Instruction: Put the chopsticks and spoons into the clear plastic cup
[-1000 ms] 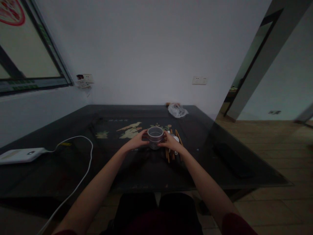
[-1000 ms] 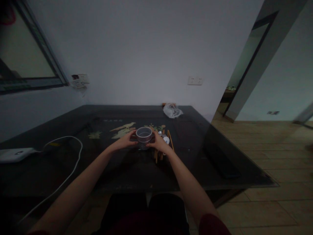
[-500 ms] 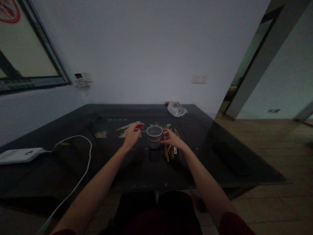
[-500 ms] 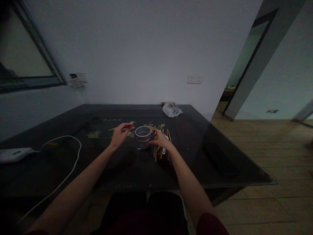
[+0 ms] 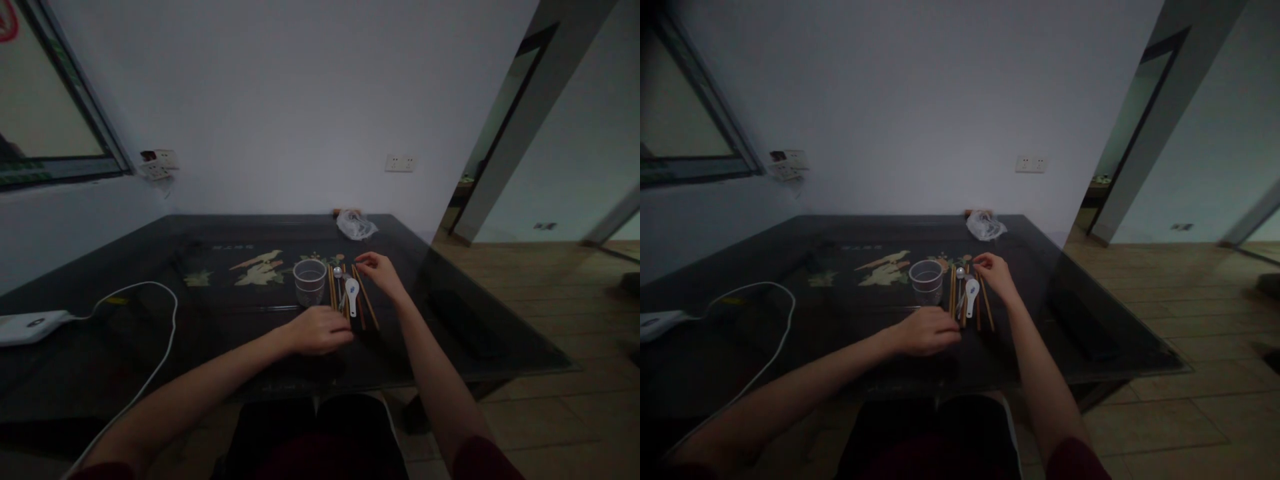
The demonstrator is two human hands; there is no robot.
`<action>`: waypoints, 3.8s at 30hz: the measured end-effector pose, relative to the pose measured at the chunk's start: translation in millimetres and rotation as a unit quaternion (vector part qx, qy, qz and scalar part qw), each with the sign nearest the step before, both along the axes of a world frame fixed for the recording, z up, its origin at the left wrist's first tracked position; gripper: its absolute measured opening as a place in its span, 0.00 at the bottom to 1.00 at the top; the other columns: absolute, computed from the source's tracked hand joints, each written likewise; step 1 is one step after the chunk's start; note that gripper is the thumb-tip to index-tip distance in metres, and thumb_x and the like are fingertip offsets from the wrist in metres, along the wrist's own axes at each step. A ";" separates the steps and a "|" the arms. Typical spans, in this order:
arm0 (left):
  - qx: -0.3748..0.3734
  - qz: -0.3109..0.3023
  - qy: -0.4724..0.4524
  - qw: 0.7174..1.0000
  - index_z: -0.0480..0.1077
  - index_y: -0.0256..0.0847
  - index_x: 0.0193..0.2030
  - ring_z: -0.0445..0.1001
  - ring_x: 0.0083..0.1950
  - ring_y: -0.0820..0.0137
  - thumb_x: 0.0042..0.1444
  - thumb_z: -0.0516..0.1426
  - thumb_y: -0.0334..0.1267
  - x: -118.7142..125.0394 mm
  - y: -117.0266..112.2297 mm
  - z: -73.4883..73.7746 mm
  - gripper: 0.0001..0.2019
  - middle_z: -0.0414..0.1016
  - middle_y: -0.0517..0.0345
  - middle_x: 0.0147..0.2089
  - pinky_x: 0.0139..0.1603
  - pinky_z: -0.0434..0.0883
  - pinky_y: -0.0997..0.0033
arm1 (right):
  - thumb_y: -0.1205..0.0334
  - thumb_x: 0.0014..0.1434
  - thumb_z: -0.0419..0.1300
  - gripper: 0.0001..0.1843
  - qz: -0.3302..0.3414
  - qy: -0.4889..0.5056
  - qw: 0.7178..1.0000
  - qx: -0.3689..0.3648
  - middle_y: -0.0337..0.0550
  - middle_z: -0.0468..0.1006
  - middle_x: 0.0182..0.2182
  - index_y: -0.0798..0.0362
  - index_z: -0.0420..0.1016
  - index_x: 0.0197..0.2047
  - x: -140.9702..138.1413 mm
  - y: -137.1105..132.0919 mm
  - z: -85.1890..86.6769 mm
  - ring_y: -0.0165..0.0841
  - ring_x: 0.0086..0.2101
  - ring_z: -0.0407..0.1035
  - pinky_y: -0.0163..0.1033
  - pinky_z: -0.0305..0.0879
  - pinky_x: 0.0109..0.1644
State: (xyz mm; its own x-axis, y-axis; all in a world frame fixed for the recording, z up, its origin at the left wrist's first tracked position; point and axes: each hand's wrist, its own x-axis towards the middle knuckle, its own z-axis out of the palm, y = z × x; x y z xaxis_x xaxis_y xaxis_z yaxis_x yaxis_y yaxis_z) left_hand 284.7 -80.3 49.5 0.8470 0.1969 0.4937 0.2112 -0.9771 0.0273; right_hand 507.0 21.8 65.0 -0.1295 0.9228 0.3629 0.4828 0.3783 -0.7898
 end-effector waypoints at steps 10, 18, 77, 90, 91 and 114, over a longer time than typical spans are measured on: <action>0.007 0.054 0.049 0.997 0.69 0.39 0.45 0.70 0.47 0.65 0.57 0.50 0.31 20.1 1.9 -31.8 0.11 0.73 0.50 0.46 0.47 0.66 0.65 | 0.58 0.55 0.59 0.10 -0.141 -0.207 0.967 -0.044 0.48 0.80 0.31 0.52 0.79 0.35 1.3 13.3 -37.6 0.36 0.34 0.73 0.35 0.61 0.33; -0.032 0.130 0.034 0.990 0.68 0.40 0.48 0.67 0.54 0.64 0.58 0.50 0.30 22.3 4.5 -33.9 0.12 0.70 0.50 0.51 0.55 0.65 0.61 | 0.55 0.55 0.60 0.12 -0.137 -0.269 0.946 -0.115 0.47 0.80 0.37 0.51 0.78 0.40 -4.4 10.1 -39.5 0.37 0.39 0.74 0.34 0.62 0.38; -0.065 0.176 0.078 0.979 0.62 0.41 0.59 0.57 0.65 0.59 0.62 0.50 0.49 95.2 0.5 -36.8 0.22 0.60 0.49 0.65 0.63 0.58 0.53 | 0.56 0.55 0.60 0.14 -0.228 -0.218 0.926 -0.208 0.48 0.81 0.32 0.53 0.79 0.42 54.7 22.8 -46.6 0.34 0.34 0.76 0.32 0.65 0.36; -0.061 0.159 0.069 0.983 0.61 0.41 0.59 0.57 0.66 0.60 0.61 0.52 0.46 92.4 -0.6 -33.7 0.21 0.59 0.47 0.65 0.64 0.58 0.54 | 0.54 0.55 0.59 0.15 -0.238 -0.227 0.922 -0.202 0.50 0.80 0.35 0.52 0.78 0.42 53.4 15.9 -37.5 0.37 0.36 0.75 0.34 0.65 0.37; -0.062 0.159 0.067 0.983 0.61 0.41 0.59 0.57 0.66 0.60 0.61 0.52 0.45 92.2 -0.5 -34.0 0.21 0.58 0.47 0.65 0.64 0.58 0.54 | 0.54 0.55 0.59 0.14 -0.236 -0.227 0.923 -0.202 0.50 0.80 0.35 0.52 0.78 0.42 53.1 15.8 -37.4 0.36 0.35 0.75 0.34 0.65 0.36; -0.070 0.176 0.046 0.981 0.66 0.41 0.52 0.68 0.54 0.64 0.61 0.51 0.36 78.4 5.5 -6.1 0.13 0.70 0.52 0.53 0.56 0.66 0.60 | 0.53 0.57 0.57 0.14 -0.269 -0.243 0.919 -0.158 0.51 0.80 0.41 0.51 0.77 0.42 44.2 5.7 -23.1 0.40 0.43 0.74 0.36 0.64 0.41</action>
State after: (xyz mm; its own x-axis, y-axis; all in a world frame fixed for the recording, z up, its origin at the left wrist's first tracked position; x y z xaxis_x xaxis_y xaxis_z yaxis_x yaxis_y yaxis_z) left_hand 363.1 -74.7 43.5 0.7547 0.5445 0.3661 0.5418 -0.8319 0.1204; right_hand 551.2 27.5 41.9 0.2998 0.9501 0.0861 0.8574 -0.2288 -0.4610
